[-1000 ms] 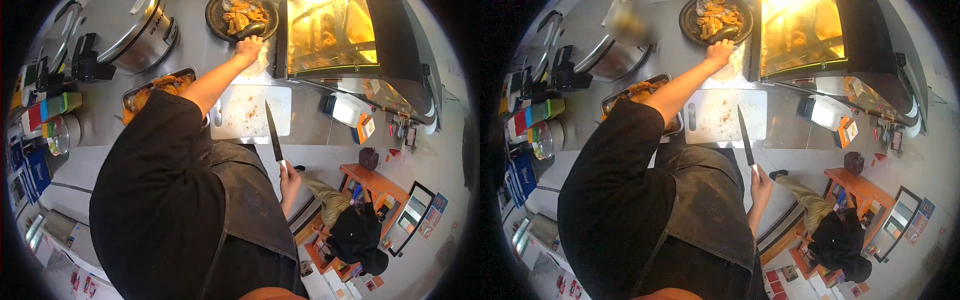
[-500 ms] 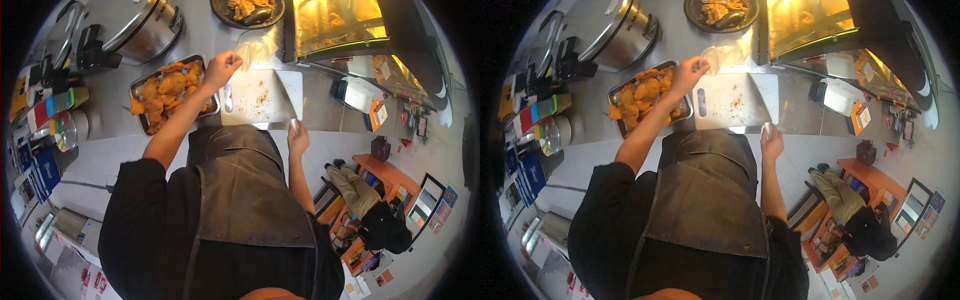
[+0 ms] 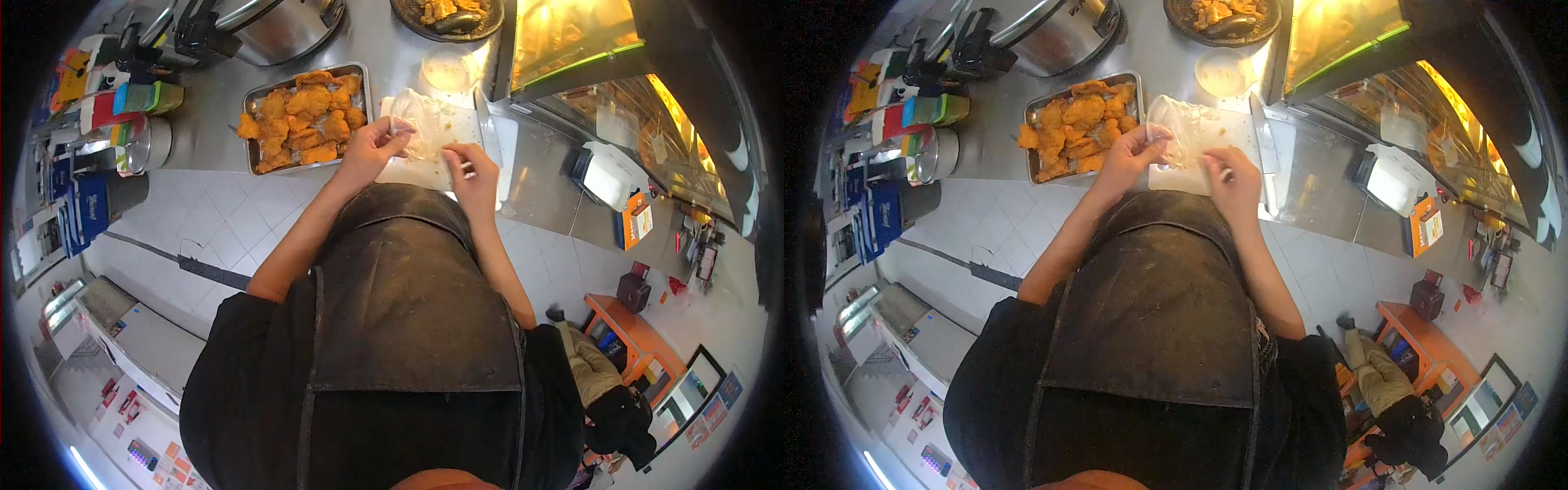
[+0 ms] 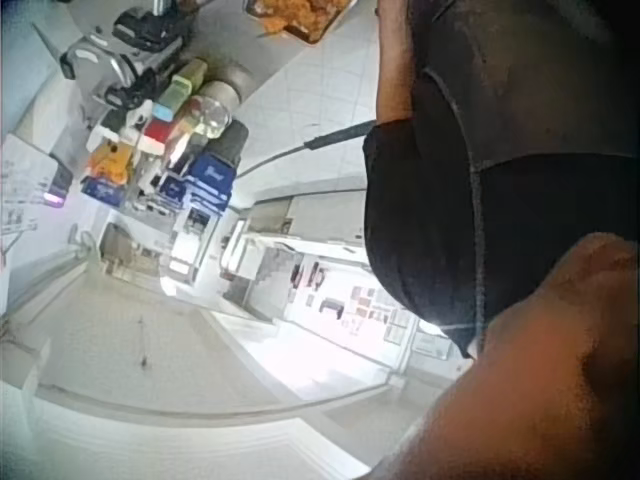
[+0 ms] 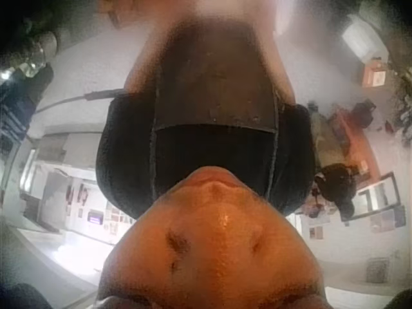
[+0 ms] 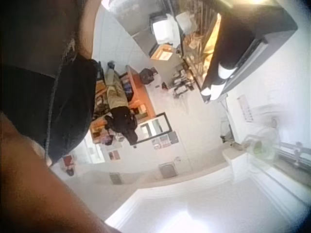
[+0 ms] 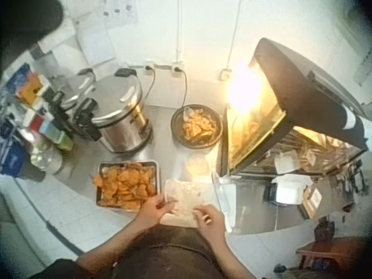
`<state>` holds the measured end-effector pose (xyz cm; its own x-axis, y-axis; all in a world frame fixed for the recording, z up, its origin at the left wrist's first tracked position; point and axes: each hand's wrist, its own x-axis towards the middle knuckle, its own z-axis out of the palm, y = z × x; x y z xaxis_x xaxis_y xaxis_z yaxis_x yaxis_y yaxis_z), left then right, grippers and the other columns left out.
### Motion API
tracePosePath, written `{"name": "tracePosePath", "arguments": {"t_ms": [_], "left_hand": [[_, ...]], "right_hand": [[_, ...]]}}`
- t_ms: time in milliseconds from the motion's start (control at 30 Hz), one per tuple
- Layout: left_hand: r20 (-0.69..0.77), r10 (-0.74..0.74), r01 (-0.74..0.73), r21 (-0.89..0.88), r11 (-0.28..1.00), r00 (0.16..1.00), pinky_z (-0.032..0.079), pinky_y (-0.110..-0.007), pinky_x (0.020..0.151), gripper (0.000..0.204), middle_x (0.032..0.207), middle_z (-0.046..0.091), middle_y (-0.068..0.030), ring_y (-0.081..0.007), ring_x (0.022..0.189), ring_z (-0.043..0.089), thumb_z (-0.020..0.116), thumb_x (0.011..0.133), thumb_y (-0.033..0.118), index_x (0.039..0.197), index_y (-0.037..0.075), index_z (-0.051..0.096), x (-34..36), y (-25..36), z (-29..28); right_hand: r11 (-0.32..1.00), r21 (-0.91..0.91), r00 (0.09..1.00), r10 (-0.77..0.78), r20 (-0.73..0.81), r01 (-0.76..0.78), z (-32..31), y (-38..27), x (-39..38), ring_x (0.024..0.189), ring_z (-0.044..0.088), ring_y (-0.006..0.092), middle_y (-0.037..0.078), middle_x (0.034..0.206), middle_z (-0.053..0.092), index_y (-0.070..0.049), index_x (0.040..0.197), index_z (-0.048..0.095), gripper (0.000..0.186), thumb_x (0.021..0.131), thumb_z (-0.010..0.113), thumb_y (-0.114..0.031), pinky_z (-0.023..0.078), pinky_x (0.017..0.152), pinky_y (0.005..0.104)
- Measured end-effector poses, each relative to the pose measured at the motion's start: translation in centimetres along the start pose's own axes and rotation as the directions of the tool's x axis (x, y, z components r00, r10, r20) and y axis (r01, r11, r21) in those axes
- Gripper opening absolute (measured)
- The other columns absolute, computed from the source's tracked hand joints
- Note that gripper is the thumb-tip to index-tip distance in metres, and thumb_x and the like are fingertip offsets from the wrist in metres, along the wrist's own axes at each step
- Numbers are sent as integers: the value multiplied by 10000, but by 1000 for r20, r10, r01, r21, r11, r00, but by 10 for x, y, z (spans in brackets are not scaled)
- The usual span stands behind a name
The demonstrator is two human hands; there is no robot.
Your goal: The person carries a tray of fried chicken to a prep station, puts on a plastic glove, and slices a piece of chicken on a cutting board with a knife. They place the chicken into a takeout box, move the tray into a warming cabinet, and then walk to another counter to put on a second glove.
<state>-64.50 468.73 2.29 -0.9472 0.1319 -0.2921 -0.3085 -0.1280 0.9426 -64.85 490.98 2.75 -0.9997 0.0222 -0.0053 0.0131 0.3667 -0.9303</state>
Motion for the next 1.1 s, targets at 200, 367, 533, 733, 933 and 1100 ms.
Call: {"name": "tracePosePath", "arguments": {"t_ms": [200, 367, 533, 733, 933, 1100], "left_hand": [[-132, -14, 22, 58, 998, 991, 577, -289, 794, 241, 1006, 709, -62, -137, 867, 689, 686, 1017, 201, 1100, -25, 671, 1, 6, 44], [-342, 646, -284, 691, 665, 682, 562, -352, 750, 189, 1073, 640, -84, -214, 1008, 638, 764, 914, 95, 1045, 29, 644, -17, 18, 83], [300, 739, -643, 731, 228, 603, 562, -388, 801, 156, 1026, 646, -116, -320, 929, 659, 699, 918, 16, 1067, 38, 659, -21, 29, 108], [362, 373, -519, 629, 578, 854, 556, -439, 864, 288, 1041, 707, -186, -406, 999, 690, 705, 887, 63, 1168, 12, 675, -19, 8, 123], [503, -61, -402, 752, 523, 862, 481, -476, 1026, 333, 1195, 671, -264, -408, 1150, 633, 515, 901, 23, 1202, -20, 651, -19, -17, 142], [78, -63, 89, -405, 910, 995, 465, -491, 1072, 469, 1487, 553, -184, -311, 1345, 560, 373, 1080, 271, 1473, 51, 503, -28, -27, 147]], "right_hand": [[996, 23, 995, -90, 43, 89, -15, -6, 26, 655, 635, 121, 61, 775, 713, -3, 898, 717, 173, 934, 754, -168, 481, 587, 288], [1000, 11, 990, -18, 137, 16, -57, -12, 27, 658, 618, 147, 85, 738, 691, 0, 878, 699, 174, 933, 750, -157, 501, 631, 315], [989, 14, 940, -143, 311, 146, -84, -18, 28, 699, 638, 183, 101, 773, 689, 0, 906, 691, 173, 938, 737, -165, 509, 661, 325], [971, -14, 821, -195, 537, 240, -103, -22, 45, 695, 632, 182, 74, 759, 679, -35, 908, 692, 163, 940, 716, -193, 492, 629, 333], [750, -302, 642, -206, 739, 589, -97, -34, 50, 802, 708, 304, 107, 842, 726, -66, 902, 735, 187, 914, 690, -247, 536, 704, 415], [801, -172, 811, -523, 263, 573, -115, -78, 25, 777, 708, 301, 103, 847, 704, -89, 994, 729, 155, 912, 685, -214, 566, 697, 425]]}}
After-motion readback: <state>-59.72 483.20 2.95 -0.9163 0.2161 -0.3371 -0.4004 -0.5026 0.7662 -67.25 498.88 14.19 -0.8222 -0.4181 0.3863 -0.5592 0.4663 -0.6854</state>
